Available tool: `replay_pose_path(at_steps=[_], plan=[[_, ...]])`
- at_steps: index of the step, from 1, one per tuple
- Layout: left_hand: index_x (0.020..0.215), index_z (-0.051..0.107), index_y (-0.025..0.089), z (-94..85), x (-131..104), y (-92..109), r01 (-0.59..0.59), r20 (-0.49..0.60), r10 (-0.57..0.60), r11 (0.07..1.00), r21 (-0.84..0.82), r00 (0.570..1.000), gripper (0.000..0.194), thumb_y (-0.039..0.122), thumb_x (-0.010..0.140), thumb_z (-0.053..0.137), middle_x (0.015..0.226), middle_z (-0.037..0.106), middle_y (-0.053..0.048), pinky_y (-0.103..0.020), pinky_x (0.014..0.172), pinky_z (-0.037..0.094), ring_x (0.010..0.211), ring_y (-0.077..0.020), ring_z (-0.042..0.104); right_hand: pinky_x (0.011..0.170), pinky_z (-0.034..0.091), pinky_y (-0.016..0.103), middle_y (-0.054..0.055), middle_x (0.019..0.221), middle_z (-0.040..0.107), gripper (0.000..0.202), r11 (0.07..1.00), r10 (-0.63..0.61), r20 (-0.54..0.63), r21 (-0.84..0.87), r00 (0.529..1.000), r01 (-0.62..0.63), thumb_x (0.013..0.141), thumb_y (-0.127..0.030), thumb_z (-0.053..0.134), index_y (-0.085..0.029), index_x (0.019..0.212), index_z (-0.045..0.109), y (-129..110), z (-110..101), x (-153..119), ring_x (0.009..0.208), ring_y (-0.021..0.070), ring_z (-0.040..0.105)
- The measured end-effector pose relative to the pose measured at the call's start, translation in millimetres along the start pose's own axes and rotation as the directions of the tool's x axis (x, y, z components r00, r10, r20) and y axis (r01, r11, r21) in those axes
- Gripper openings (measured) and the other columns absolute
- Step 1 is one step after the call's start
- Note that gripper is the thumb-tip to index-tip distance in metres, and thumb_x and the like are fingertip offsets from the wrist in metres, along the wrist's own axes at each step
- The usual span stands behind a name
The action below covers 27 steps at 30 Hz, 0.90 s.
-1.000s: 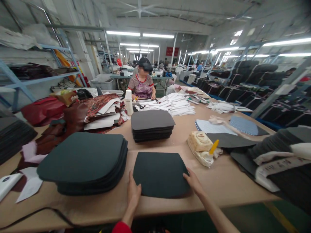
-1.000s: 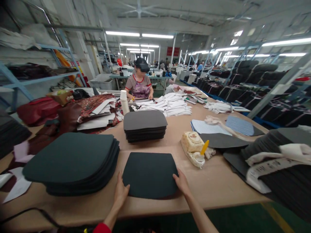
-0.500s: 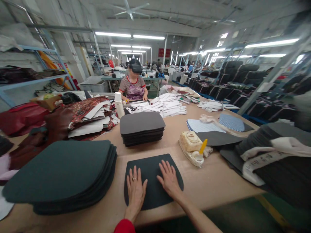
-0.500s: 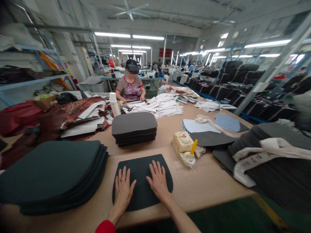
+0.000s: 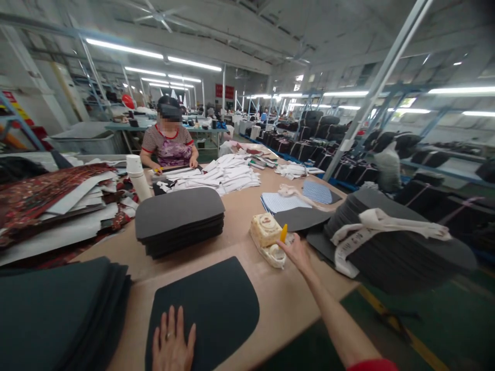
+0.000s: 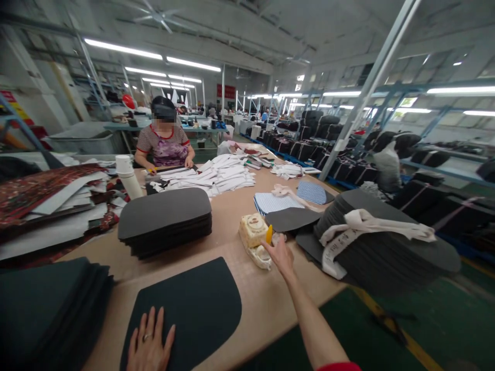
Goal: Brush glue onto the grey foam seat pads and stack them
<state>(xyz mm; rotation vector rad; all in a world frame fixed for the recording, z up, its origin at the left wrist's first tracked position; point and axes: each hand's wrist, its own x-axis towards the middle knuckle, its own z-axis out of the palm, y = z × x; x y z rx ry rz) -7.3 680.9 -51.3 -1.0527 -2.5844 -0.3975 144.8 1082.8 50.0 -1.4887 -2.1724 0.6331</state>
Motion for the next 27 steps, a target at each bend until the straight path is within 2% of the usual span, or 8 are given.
replay_pose_path(at_steps=[2, 4, 7, 10, 15, 18, 21, 27], plan=[[0.121, 0.056, 0.015, -0.4, 1, 1, -0.005, -0.006, 0.005, 1.0, 0.014, 1.0, 0.046, 0.031, 0.086, 0.03, 0.129, 0.051, -0.015, -0.054, 0.1, 0.03, 0.132, -0.032, 0.028, 0.071, 0.045, 0.035, 0.016, 0.085, 0.066, 0.054, 1.0, -0.017, 0.05, 0.012, 0.999, 0.016, 0.065, -0.056, 0.062, -0.013, 0.098, 0.061, -5, 6, 19, 0.088, 0.0326, 0.062], [0.12, 0.057, 0.015, -0.2, 1, 1, -0.01, -0.012, 0.011, 1.0, 0.024, 1.0, 0.047, 0.031, 0.086, 0.029, 0.129, 0.052, -0.015, -0.053, 0.099, 0.031, 0.132, -0.032, 0.028, 0.066, 0.045, 0.032, 0.013, 0.072, 0.066, 0.036, 0.999, -0.032, 0.097, 0.038, 0.995, 0.029, 0.067, -0.05, 0.062, -0.015, 0.075, 0.064, -6, 11, 28, 0.08, 0.0295, 0.064], [0.121, 0.056, 0.016, 0.2, 1, 0, -0.013, -0.005, 0.013, 1.0, 0.024, 1.0, 0.047, 0.032, 0.086, 0.029, 0.128, 0.053, -0.014, -0.053, 0.1, 0.03, 0.132, -0.0311, 0.028, 0.056, 0.043, 0.027, 0.011, 0.058, 0.063, 0.036, 0.995, -0.054, 0.143, 0.095, 0.988, 0.041, 0.072, -0.049, 0.055, -0.016, 0.058, 0.06, 1, 12, 25, 0.063, 0.0243, 0.064], [0.122, 0.055, 0.017, 0.7, 1, 0, 0.003, 0.009, -0.003, 1.0, 0.016, 1.0, 0.047, 0.035, 0.086, 0.031, 0.128, 0.053, -0.013, -0.053, 0.101, 0.029, 0.132, -0.0304, 0.029, 0.047, 0.042, 0.025, 0.007, 0.053, 0.062, 0.045, 0.983, -0.081, 0.18, 0.177, 0.98, 0.049, 0.078, -0.055, 0.045, -0.015, 0.061, 0.061, 15, 8, 11, 0.048, 0.0189, 0.06], [0.12, 0.057, 0.012, 3.1, 0, 2, 0.008, 0.001, -0.008, 0.999, 0.049, 1.0, 0.05, 0.031, 0.086, 0.024, 0.131, 0.05, -0.015, -0.051, 0.102, 0.028, 0.135, -0.0306, 0.022, 0.051, 0.044, 0.024, 0.004, 0.061, 0.065, 0.043, 0.957, -0.153, 0.124, 0.267, 0.98, 0.115, 0.075, -0.055, 0.046, -0.017, 0.083, 0.066, 31, 9, -9, 0.053, 0.018, 0.061], [0.119, 0.057, 0.009, 4.1, 1, 4, -0.01, -0.005, 0.01, 0.996, 0.091, 1.0, 0.053, 0.03, 0.087, 0.02, 0.132, 0.049, -0.016, -0.05, 0.102, 0.028, 0.136, -0.031, 0.019, 0.057, 0.043, 0.026, 0.004, 0.063, 0.065, 0.036, 0.957, -0.162, 0.048, 0.252, 0.986, 0.145, 0.072, -0.051, 0.049, -0.019, 0.077, 0.066, 33, 13, -16, 0.062, 0.0206, 0.062], [0.122, 0.053, 0.005, 3.8, 3, 5, 0.007, -0.027, -0.004, 0.993, 0.118, 1.0, 0.055, 0.032, 0.086, 0.02, 0.135, 0.045, -0.018, -0.049, 0.103, 0.028, 0.136, -0.0311, 0.019, 0.057, 0.04, 0.027, 0.003, 0.056, 0.061, 0.033, 0.964, -0.14, -0.012, 0.227, 0.99, 0.139, 0.072, -0.048, 0.046, -0.02, 0.071, 0.064, 34, 13, -20, 0.059, 0.0214, 0.06], [0.124, 0.05, 0.003, 1.9, 2, 6, 0.011, -0.032, -0.008, 0.994, 0.109, 0.999, 0.057, 0.034, 0.086, 0.023, 0.136, 0.042, -0.02, -0.05, 0.103, 0.027, 0.134, -0.032, 0.022, 0.058, 0.04, 0.028, 0.003, 0.057, 0.061, 0.034, 0.965, -0.123, -0.059, 0.225, 0.991, 0.133, 0.073, -0.048, 0.044, -0.02, 0.069, 0.063, 34, 6, -18, 0.062, 0.0225, 0.061]])
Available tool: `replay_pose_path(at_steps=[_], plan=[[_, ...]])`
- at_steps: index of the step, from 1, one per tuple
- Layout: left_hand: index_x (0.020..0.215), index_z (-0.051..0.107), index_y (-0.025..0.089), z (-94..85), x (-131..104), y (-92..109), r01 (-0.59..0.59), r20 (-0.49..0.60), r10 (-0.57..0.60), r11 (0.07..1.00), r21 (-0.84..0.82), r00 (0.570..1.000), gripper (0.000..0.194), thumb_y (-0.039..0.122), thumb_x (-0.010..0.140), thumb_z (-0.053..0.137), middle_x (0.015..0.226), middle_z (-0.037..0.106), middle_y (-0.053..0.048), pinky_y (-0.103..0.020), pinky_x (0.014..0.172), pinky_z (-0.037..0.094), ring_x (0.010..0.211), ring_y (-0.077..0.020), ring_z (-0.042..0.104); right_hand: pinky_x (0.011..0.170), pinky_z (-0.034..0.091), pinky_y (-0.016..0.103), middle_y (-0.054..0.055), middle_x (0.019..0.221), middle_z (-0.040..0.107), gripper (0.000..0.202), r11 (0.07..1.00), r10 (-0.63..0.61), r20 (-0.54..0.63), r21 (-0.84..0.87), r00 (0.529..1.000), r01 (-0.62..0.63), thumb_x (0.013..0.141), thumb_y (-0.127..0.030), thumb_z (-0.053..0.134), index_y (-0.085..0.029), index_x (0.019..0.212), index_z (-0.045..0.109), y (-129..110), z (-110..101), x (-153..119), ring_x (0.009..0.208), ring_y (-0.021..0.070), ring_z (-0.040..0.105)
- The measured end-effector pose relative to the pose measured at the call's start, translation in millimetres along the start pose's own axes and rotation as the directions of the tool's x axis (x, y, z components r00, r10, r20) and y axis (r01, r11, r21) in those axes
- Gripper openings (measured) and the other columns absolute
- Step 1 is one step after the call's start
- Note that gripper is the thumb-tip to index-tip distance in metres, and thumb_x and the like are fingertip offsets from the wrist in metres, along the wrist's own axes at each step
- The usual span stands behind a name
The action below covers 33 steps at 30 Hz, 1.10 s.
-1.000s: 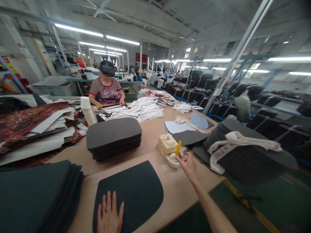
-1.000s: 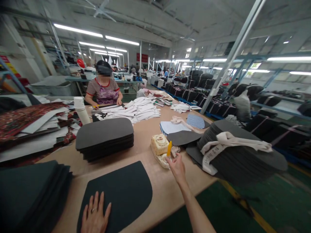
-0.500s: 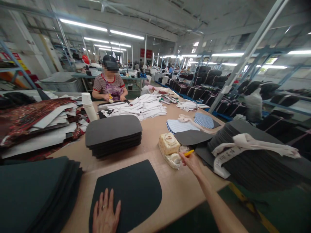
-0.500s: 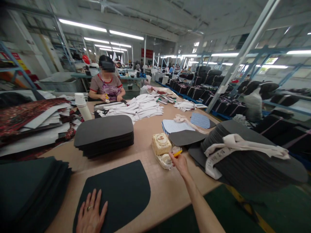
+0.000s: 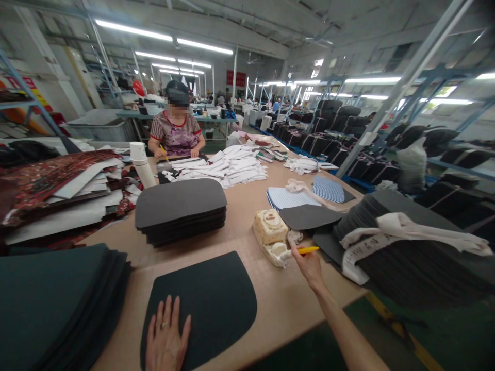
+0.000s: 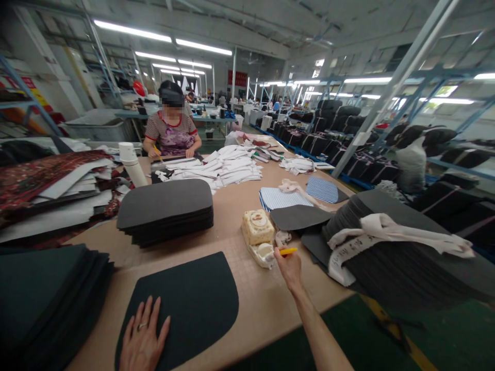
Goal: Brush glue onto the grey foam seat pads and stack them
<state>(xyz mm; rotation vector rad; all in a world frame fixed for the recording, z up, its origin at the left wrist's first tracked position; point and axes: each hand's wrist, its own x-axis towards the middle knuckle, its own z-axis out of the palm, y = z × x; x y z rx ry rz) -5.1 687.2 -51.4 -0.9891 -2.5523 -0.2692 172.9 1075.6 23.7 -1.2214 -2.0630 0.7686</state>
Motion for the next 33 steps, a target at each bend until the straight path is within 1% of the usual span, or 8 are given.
replay_pose_path(at_steps=[6, 13, 18, 23, 25, 27, 30, 33], plan=[[0.128, 0.047, 0.01, -1.0, 0, 1, 0.045, 0.052, -0.042, 0.998, -0.055, 0.998, 0.054, 0.035, 0.085, 0.026, 0.137, 0.044, -0.015, -0.05, 0.104, 0.027, 0.136, -0.0285, 0.021, 0.061, 0.041, 0.029, 0.005, 0.061, 0.063, 0.036, 0.999, 0.037, -0.014, 0.029, 0.999, -0.037, 0.071, -0.049, 0.045, -0.018, 0.067, 0.062, 3, -8, -2, 0.066, 0.0245, 0.062], [0.127, 0.046, 0.003, 0.0, 1, 2, 0.048, 0.009, -0.048, 0.999, -0.007, 0.999, 0.059, 0.038, 0.085, 0.024, 0.14, 0.038, -0.019, -0.048, 0.105, 0.025, 0.135, -0.0295, 0.022, 0.055, 0.039, 0.028, 0.004, 0.052, 0.057, 0.037, 0.993, 0.093, -0.004, 0.078, 0.996, -0.092, 0.069, -0.05, 0.048, -0.017, 0.066, 0.064, 5, -19, -3, 0.058, 0.0228, 0.058], [0.125, 0.049, 0.002, -1.7, 3, 3, 0.037, 0.009, -0.037, 0.999, -0.021, 0.999, 0.06, 0.037, 0.084, 0.023, 0.136, 0.042, -0.021, -0.049, 0.104, 0.026, 0.134, -0.0311, 0.024, 0.05, 0.041, 0.026, 0.001, 0.053, 0.056, 0.045, 0.979, 0.126, -0.014, 0.161, 0.992, -0.123, 0.074, -0.052, 0.046, -0.013, 0.09, 0.065, 3, -37, -11, 0.05, 0.0174, 0.053], [0.125, 0.05, 0.005, -3.0, 3, 3, 0.039, 0.017, -0.038, 0.998, -0.057, 0.999, 0.058, 0.036, 0.086, 0.02, 0.134, 0.045, -0.018, -0.049, 0.104, 0.026, 0.135, -0.0293, 0.021, 0.063, 0.047, 0.028, 0.004, 0.068, 0.063, 0.042, 0.984, -0.056, 0.066, 0.172, 0.996, 0.043, 0.076, -0.05, 0.053, -0.017, 0.098, 0.067, -2, -42, -21, 0.064, 0.0191, 0.059], [0.125, 0.05, 0.005, -2.7, 3, 3, 0.044, 0.011, -0.044, 0.997, -0.064, 0.999, 0.059, 0.037, 0.086, 0.019, 0.134, 0.045, -0.018, -0.049, 0.105, 0.025, 0.136, -0.0289, 0.02, 0.072, 0.047, 0.03, 0.006, 0.081, 0.065, 0.034, 0.961, -0.257, 0.159, 0.151, 0.953, 0.233, 0.079, -0.044, 0.052, -0.02, 0.099, 0.068, 0, -39, -23, 0.077, 0.0208, 0.06], [0.124, 0.05, 0.004, -2.7, 3, 3, 0.044, 0.011, -0.044, 0.998, -0.055, 0.999, 0.059, 0.037, 0.086, 0.02, 0.135, 0.044, -0.019, -0.049, 0.105, 0.025, 0.135, -0.0293, 0.021, 0.075, 0.045, 0.03, 0.006, 0.085, 0.063, 0.029, 0.912, -0.41, 0.299, 0.106, 0.862, 0.397, 0.082, -0.034, 0.049, -0.023, 0.101, 0.067, 2, -36, -25, 0.082, 0.0205, 0.058], [0.125, 0.05, 0.004, -3.1, 3, 4, 0.038, 0.029, -0.037, 0.999, -0.029, 0.999, 0.058, 0.035, 0.086, 0.021, 0.136, 0.043, -0.019, -0.049, 0.105, 0.025, 0.135, -0.0299, 0.022, 0.071, 0.042, 0.03, 0.005, 0.084, 0.06, 0.034, 0.848, -0.457, 0.471, -0.024, 0.755, 0.529, 0.079, -0.017, 0.046, -0.027, 0.104, 0.066, 5, -38, -29, 0.079, 0.0192, 0.055], [0.124, 0.05, 0.003, -2.2, 3, 4, 0.034, 0.011, -0.034, 0.999, -0.01, 0.999, 0.057, 0.035, 0.086, 0.022, 0.137, 0.041, -0.021, -0.05, 0.104, 0.026, 0.134, -0.0315, 0.023, 0.071, 0.04, 0.032, 0.004, 0.084, 0.059, 0.037, 0.8, -0.466, 0.53, -0.09, 0.708, 0.594, 0.075, -0.013, 0.048, -0.029, 0.102, 0.066, 5, -47, -30, 0.079, 0.0198, 0.054]])
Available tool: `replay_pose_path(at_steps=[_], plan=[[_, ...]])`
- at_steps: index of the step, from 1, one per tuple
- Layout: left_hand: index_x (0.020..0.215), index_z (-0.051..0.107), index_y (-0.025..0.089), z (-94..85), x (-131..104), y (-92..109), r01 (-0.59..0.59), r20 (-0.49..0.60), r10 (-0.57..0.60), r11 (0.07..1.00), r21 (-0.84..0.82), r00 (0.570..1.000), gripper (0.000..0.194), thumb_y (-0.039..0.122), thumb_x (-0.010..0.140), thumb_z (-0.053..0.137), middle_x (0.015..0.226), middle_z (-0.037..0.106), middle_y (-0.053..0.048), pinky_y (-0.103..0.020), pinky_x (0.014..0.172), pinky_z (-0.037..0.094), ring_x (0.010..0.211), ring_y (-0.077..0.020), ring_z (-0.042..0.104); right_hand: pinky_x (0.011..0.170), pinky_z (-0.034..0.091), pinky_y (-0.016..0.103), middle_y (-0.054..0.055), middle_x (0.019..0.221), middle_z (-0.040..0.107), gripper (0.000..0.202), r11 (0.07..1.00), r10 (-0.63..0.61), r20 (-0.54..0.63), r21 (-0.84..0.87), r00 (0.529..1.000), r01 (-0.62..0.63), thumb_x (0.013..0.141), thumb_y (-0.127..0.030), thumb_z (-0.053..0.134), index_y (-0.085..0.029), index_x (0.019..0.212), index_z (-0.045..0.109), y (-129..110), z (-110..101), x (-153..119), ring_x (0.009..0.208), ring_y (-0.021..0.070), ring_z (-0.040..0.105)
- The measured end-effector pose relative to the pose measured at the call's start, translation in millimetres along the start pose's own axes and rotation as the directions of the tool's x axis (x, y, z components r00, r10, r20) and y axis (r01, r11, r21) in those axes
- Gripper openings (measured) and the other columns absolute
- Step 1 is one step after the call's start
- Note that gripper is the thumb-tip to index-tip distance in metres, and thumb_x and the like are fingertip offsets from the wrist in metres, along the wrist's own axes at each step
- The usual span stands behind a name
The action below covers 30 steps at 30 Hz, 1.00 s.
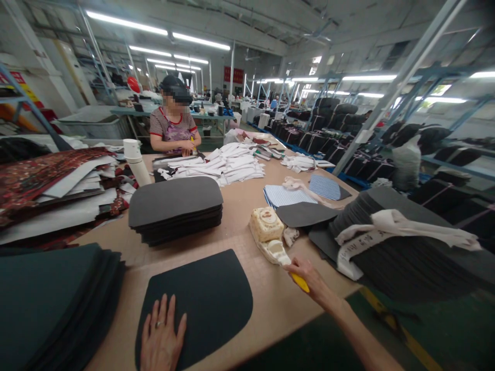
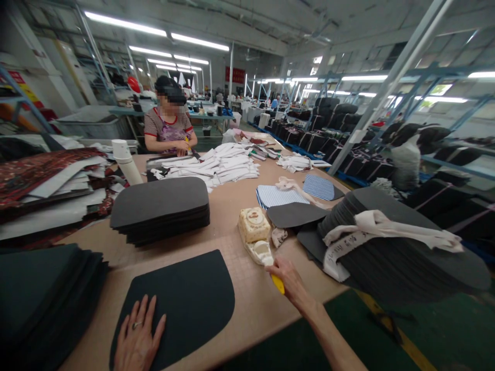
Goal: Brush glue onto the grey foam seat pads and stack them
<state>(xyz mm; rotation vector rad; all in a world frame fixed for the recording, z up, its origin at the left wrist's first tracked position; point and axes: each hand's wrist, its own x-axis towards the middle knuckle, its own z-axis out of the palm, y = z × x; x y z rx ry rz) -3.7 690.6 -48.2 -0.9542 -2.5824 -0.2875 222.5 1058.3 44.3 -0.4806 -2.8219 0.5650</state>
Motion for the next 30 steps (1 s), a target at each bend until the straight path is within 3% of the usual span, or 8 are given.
replay_pose_path(at_steps=[4, 8, 15, 18, 21, 23, 26, 30], plan=[[0.118, 0.058, 0.009, 3.5, -4, -4, -0.086, -0.002, 0.086, 0.996, 0.013, 0.996, 0.053, 0.029, 0.087, 0.02, 0.135, 0.044, -0.018, -0.05, 0.102, 0.027, 0.136, -0.0313, 0.018, 0.075, 0.044, 0.032, 0.005, 0.086, 0.063, 0.028, 0.99, 0.04, -0.116, 0.141, 0.992, -0.023, 0.082, -0.027, 0.046, -0.026, 0.103, 0.066, 6, -5, 2, 0.08, 0.0196, 0.057], [0.117, 0.059, 0.01, 5.0, -6, -7, -0.103, 0.001, 0.103, 0.994, 0.03, 0.995, 0.052, 0.026, 0.087, 0.02, 0.136, 0.044, -0.018, -0.051, 0.101, 0.028, 0.137, -0.0308, 0.015, 0.082, 0.046, 0.033, 0.006, 0.093, 0.067, 0.027, 0.939, 0.23, -0.373, 0.329, 0.899, -0.103, 0.083, -0.037, 0.048, -0.022, 0.094, 0.067, 12, 7, 11, 0.088, 0.0218, 0.061], [0.122, 0.054, 0.009, 1.7, -2, -2, -0.021, 0.033, 0.021, 1.0, -0.02, 0.999, 0.056, 0.034, 0.087, 0.019, 0.135, 0.045, -0.016, -0.048, 0.104, 0.025, 0.136, -0.0283, 0.019, 0.071, 0.044, 0.034, 0.005, 0.078, 0.062, 0.027, 0.997, 0.016, -0.138, 0.08, 0.99, -0.005, 0.083, -0.029, 0.046, -0.027, 0.099, 0.067, 0, 12, -2, 0.073, 0.0202, 0.056], [0.127, 0.048, 0.006, 0.6, 0, 1, 0.026, 0.01, -0.025, 0.999, -0.041, 1.0, 0.059, 0.039, 0.086, 0.021, 0.138, 0.041, -0.017, -0.047, 0.106, 0.024, 0.135, -0.0276, 0.022, 0.076, 0.044, 0.034, 0.005, 0.077, 0.062, 0.025, 0.959, 0.217, -0.308, 0.243, 0.926, -0.144, 0.082, -0.034, 0.05, -0.023, 0.097, 0.068, -2, 8, -7, 0.076, 0.0203, 0.056], [0.126, 0.049, 0.008, -0.5, 1, 1, 0.037, 0.022, -0.035, 0.997, -0.065, 0.999, 0.058, 0.038, 0.086, 0.021, 0.137, 0.043, -0.017, -0.049, 0.105, 0.024, 0.134, -0.0278, 0.024, 0.065, 0.046, 0.029, 0.002, 0.068, 0.058, 0.034, 0.716, 0.615, -0.402, 0.644, 0.678, -0.268, 0.078, -0.043, 0.055, -0.019, 0.1, 0.065, 1, 16, -4, 0.067, 0.0173, 0.055], [0.124, 0.052, 0.01, -0.9, 0, 0, 0.024, 0.039, -0.02, 0.996, -0.089, 0.999, 0.056, 0.037, 0.086, 0.022, 0.135, 0.046, -0.016, -0.05, 0.104, 0.025, 0.134, -0.0287, 0.025, 0.052, 0.043, 0.025, -0.002, 0.062, 0.053, 0.036, 0.431, 0.788, -0.291, 0.89, 0.543, -0.148, 0.073, -0.044, 0.063, -0.017, 0.095, 0.065, 4, 29, 1, 0.056, 0.0127, 0.049], [0.125, 0.052, 0.016, -1.0, 0, -2, 0.019, 0.054, -0.012, 0.993, -0.12, 0.998, 0.052, 0.038, 0.086, 0.025, 0.132, 0.049, -0.013, -0.05, 0.103, 0.026, 0.134, -0.0289, 0.026, 0.047, 0.042, 0.021, -0.003, 0.062, 0.053, 0.034, 0.095, 0.865, -0.108, 0.994, 0.49, 0.052, 0.062, -0.041, 0.074, -0.015, 0.081, 0.064, 4, 53, 7, 0.052, 0.0088, 0.047], [0.129, 0.048, 0.016, -3.1, 1, -3, 0.023, 0.05, -0.016, 0.99, -0.138, 0.999, 0.053, 0.038, 0.086, 0.026, 0.133, 0.048, -0.013, -0.051, 0.102, 0.027, 0.133, -0.0299, 0.026, 0.053, 0.049, 0.02, -0.002, 0.066, 0.059, 0.041, 0.027, 0.878, -0.048, 0.998, 0.476, 0.049, 0.053, -0.035, 0.081, -0.013, 0.084, 0.065, 0, 74, 6, 0.056, 0.0088, 0.053]])
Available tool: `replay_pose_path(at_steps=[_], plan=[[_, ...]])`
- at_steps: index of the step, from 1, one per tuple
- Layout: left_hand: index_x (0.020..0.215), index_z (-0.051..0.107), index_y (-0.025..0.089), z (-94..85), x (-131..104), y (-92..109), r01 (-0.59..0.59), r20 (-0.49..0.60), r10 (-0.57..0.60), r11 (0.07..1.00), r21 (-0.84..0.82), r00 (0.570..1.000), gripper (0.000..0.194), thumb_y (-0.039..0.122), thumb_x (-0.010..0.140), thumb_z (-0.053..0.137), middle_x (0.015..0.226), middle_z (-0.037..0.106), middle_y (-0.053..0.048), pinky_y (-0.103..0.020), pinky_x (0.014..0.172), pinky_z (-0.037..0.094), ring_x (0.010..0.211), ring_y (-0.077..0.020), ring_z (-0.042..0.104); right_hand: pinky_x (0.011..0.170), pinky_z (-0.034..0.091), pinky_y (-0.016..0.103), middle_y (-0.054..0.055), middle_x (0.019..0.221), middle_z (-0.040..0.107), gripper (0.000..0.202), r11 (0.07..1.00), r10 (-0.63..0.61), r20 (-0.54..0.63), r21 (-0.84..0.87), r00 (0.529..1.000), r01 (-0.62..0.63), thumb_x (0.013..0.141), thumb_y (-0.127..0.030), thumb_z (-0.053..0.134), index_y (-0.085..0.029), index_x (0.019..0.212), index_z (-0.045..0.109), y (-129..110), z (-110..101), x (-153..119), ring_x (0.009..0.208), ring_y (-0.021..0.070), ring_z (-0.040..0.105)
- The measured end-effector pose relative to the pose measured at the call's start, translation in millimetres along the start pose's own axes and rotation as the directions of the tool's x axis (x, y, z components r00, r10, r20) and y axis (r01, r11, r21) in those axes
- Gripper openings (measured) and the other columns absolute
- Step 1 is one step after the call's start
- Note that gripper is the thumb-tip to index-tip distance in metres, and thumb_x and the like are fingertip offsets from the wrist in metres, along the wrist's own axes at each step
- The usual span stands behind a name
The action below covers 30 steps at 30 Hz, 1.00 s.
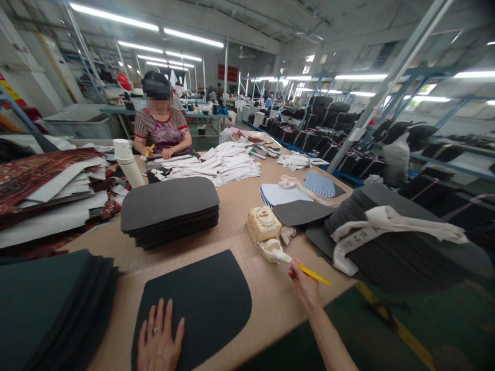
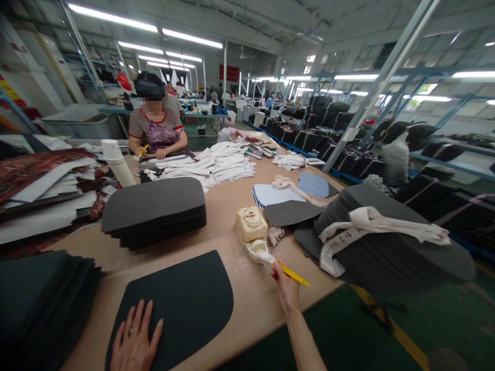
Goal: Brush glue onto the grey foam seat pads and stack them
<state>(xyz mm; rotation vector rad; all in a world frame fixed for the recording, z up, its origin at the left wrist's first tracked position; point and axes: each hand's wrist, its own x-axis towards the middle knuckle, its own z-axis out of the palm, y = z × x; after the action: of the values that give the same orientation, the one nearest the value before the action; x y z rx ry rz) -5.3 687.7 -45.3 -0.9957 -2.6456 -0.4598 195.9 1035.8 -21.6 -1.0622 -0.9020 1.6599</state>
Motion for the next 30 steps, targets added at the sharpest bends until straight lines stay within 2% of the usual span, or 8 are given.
replay_pose_path(at_steps=[3, 7, 13, 16, 21, 25, 30], plan=[[0.13, 0.046, 0.016, -2.8, 1, 1, -0.009, 0.025, 0.009, 1.0, -0.005, 1.0, 0.052, 0.036, 0.086, 0.026, 0.133, 0.048, -0.013, -0.052, 0.102, 0.028, 0.133, -0.0296, 0.027, 0.052, 0.05, 0.019, -0.003, 0.064, 0.062, 0.046, 0.999, 0.021, -0.064, 0.041, 0.998, -0.018, 0.049, -0.03, 0.084, -0.012, 0.087, 0.066, 1, -6, -4, 0.054, 0.0082, 0.055], [0.128, 0.049, 0.016, -3.6, 1, 1, 0.01, 0.027, -0.01, 1.0, -0.006, 1.0, 0.051, 0.036, 0.086, 0.027, 0.131, 0.05, -0.014, -0.051, 0.102, 0.027, 0.133, -0.0296, 0.028, 0.047, 0.048, 0.016, -0.004, 0.058, 0.059, 0.036, 0.984, 0.042, -0.185, 0.179, 0.982, -0.008, 0.047, -0.029, 0.085, -0.012, 0.071, 0.063, -3, -7, -5, 0.05, 0.0065, 0.053], [0.127, 0.05, 0.017, -2.9, 2, 1, 0.016, 0.032, -0.015, 0.999, -0.037, 0.999, 0.05, 0.037, 0.086, 0.029, 0.131, 0.05, -0.013, -0.051, 0.102, 0.027, 0.132, -0.0298, 0.028, 0.043, 0.048, 0.016, -0.004, 0.057, 0.057, 0.038, 0.949, 0.116, -0.214, 0.313, 0.97, -0.044, 0.047, -0.031, 0.084, -0.014, 0.068, 0.058, 18, 10, -3, 0.048, 0.0059, 0.052], [0.128, 0.049, 0.017, -2.9, 2, 1, 0.042, 0.025, -0.041, 0.998, -0.047, 0.999, 0.051, 0.038, 0.085, 0.031, 0.132, 0.049, -0.013, -0.052, 0.102, 0.027, 0.132, -0.03, 0.028, 0.043, 0.046, 0.013, -0.004, 0.057, 0.058, 0.039, 0.94, 0.137, -0.241, 0.337, 0.961, -0.049, 0.045, -0.026, 0.085, -0.013, 0.068, 0.056, 22, 5, -6, 0.049, 0.0052, 0.053], [0.128, 0.049, 0.018, -4.2, 3, 2, 0.04, 0.043, -0.038, 0.997, -0.065, 0.998, 0.051, 0.039, 0.085, 0.031, 0.132, 0.049, -0.013, -0.051, 0.102, 0.027, 0.132, -0.0297, 0.028, 0.037, 0.04, 0.012, -0.009, 0.051, 0.049, 0.039, 0.917, 0.169, -0.205, 0.391, 0.964, -0.078, 0.051, -0.033, 0.083, -0.016, 0.069, 0.052, 10, -9, -6, 0.041, 0.0025, 0.044], [0.128, 0.049, 0.019, -5.7, 3, 2, 0.037, 0.038, -0.035, 0.997, -0.072, 0.999, 0.05, 0.038, 0.085, 0.031, 0.132, 0.049, -0.013, -0.052, 0.102, 0.027, 0.132, -0.0298, 0.028, 0.035, 0.037, 0.012, -0.01, 0.049, 0.045, 0.038, 0.9, 0.194, -0.173, 0.424, 0.966, -0.105, 0.058, -0.038, 0.079, -0.017, 0.069, 0.049, 10, 2, 3, 0.038, 0.002, 0.04], [0.126, 0.051, 0.017, -6.0, 2, 0, 0.025, 0.038, -0.023, 0.998, -0.062, 0.999, 0.05, 0.037, 0.085, 0.031, 0.13, 0.051, -0.014, -0.052, 0.101, 0.028, 0.132, -0.0303, 0.029, 0.032, 0.027, 0.012, -0.013, 0.044, 0.034, 0.038, 0.9, 0.184, -0.146, 0.422, 0.972, -0.108, 0.058, -0.038, 0.077, -0.017, 0.068, 0.046, 18, 14, 3, 0.034, 0.0002, 0.027]])
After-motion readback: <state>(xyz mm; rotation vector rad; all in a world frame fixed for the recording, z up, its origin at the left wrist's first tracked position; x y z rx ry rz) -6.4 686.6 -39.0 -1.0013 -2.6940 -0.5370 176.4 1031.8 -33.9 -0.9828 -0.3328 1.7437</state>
